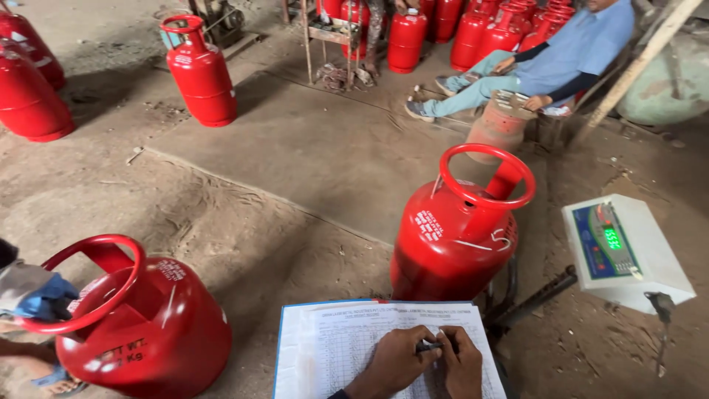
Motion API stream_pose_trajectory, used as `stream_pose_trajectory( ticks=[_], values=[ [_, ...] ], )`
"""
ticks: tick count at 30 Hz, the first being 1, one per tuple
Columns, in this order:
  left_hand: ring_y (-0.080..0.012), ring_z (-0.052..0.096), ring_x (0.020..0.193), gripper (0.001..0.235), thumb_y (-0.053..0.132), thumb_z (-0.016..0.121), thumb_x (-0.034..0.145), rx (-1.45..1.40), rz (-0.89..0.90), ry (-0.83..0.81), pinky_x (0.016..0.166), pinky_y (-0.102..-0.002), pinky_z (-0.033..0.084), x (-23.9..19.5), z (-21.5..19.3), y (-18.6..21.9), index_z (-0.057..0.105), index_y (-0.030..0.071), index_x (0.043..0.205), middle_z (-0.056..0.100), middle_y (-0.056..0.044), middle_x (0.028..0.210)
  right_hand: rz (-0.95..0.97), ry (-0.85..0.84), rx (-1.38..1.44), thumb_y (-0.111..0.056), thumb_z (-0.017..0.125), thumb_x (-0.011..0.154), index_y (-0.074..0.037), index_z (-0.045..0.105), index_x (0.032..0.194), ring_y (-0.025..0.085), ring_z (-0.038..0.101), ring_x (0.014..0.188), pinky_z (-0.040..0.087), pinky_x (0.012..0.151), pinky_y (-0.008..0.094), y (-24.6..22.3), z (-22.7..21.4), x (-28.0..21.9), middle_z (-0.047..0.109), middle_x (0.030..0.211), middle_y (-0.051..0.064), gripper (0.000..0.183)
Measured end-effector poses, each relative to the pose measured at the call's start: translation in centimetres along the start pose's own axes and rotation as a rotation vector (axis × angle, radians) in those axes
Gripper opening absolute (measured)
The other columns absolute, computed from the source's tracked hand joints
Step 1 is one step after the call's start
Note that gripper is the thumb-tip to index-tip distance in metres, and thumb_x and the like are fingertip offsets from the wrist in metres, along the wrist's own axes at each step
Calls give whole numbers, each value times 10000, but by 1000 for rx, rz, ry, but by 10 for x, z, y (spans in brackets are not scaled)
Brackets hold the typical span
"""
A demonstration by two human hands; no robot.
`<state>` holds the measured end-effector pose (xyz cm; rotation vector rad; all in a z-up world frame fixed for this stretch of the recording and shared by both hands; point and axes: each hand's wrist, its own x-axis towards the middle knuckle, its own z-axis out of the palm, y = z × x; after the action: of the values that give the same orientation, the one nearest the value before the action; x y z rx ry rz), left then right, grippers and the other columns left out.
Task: Record the weight of gas cylinders on a digital scale and write the values in a logbook.
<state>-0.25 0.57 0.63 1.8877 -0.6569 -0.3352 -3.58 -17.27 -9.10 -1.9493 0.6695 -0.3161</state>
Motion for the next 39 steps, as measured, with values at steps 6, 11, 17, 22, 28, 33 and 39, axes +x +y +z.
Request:
stream_pose_trajectory(
  ticks=[6,11,17,22,28,33,39],
  values=[
    [-334,738,796,251,229,750,920,14,37,-18,721,-425,572,1,2,-5,712,26,1063,741,-184,864,29,-10,-24,-240,653,962,-43,743,1067,184,748,788,573,699,329,6,0,3,802,858,102,241],
    [-313,749,785,255,232,741,924,-18,11,-46,715,-412,582,1,2,-5,701,18,1056,748,-167,859,91,-23,-31,-248,652,972,-47,743,1076,196,745,784,576,692,347,5,1,2,798,868,107,245],
    [-325,746,790,254,223,753,913,-9,52,-42,713,-421,578,0,3,-5,707,14,1049,750,-173,853,28,7,-5,-227,642,963,-35,736,1058,189,758,792,581,711,322,2,1,-2,805,869,103,234],
    [-328,760,814,252,224,753,896,-3,-12,-47,751,-404,597,0,-1,4,732,45,1071,760,-186,892,9,11,5,-209,639,955,-25,728,1050,202,749,756,575,686,334,-7,-1,-8,802,859,113,225],
    [-319,768,845,257,197,749,888,-40,-15,-40,755,-398,599,0,-4,12,733,55,1102,767,-184,922,-37,11,79,-190,641,949,-2,716,1016,197,724,724,557,665,341,-18,-5,-16,789,818,119,213],
    [-321,769,849,238,184,763,871,-22,27,-19,750,-401,593,3,4,0,740,48,1065,782,-172,927,-79,4,94,-194,640,945,-1,717,1000,182,700,689,544,638,337,-24,-9,-19,769,778,104,214],
    [-293,786,843,229,169,773,864,-19,26,-28,741,-382,605,6,4,-2,731,50,1055,793,-152,930,-54,-11,67,-235,636,952,-17,730,984,166,655,624,519,589,326,-28,-11,-20,737,722,88,239]
  ],
)
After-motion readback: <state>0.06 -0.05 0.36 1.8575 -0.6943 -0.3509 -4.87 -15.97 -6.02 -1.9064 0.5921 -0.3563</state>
